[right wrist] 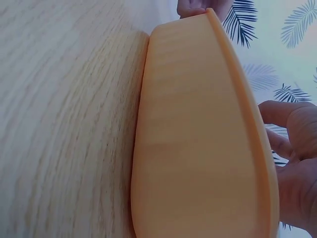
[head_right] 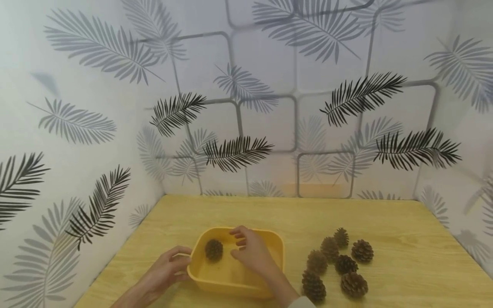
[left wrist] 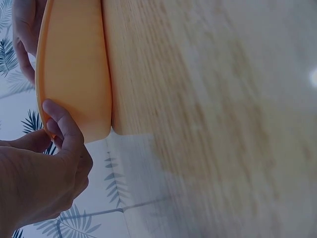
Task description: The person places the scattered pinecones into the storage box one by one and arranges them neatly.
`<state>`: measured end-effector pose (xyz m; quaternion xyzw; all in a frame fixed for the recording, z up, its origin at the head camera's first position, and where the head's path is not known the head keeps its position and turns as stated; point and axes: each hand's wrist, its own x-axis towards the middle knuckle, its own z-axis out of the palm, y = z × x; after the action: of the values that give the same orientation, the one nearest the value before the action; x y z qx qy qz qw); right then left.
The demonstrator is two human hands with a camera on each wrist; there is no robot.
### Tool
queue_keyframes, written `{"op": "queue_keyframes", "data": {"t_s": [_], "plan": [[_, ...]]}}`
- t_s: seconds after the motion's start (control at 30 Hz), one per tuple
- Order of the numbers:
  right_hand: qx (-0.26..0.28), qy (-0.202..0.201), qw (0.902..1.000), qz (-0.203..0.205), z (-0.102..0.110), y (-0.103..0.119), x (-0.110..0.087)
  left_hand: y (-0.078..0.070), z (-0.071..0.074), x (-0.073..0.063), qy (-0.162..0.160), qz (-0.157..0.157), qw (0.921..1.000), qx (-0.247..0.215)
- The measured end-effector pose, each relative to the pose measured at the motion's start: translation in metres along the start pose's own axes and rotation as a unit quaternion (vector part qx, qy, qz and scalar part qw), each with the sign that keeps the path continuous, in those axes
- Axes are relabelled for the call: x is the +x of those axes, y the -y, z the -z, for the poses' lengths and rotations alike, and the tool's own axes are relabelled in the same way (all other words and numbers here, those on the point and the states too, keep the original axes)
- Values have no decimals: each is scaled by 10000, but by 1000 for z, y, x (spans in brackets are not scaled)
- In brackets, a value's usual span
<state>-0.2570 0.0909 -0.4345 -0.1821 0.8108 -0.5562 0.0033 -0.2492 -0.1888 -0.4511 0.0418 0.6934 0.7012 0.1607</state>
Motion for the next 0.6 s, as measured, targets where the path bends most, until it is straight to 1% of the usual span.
{"op": "queue_keyframes", "data": {"t_s": [0.23,0.37,0.6], "plan": [[98,106,9999,58,7,5,-8,-1,-1,-1,28,32,10000,15],[43,-6,9999,130,12,12,-16,-1,0,-1,-11,58,10000,15],[88,-188,9998,45,20,21,-25,0,0,0,-104,91,9999,80]]}}
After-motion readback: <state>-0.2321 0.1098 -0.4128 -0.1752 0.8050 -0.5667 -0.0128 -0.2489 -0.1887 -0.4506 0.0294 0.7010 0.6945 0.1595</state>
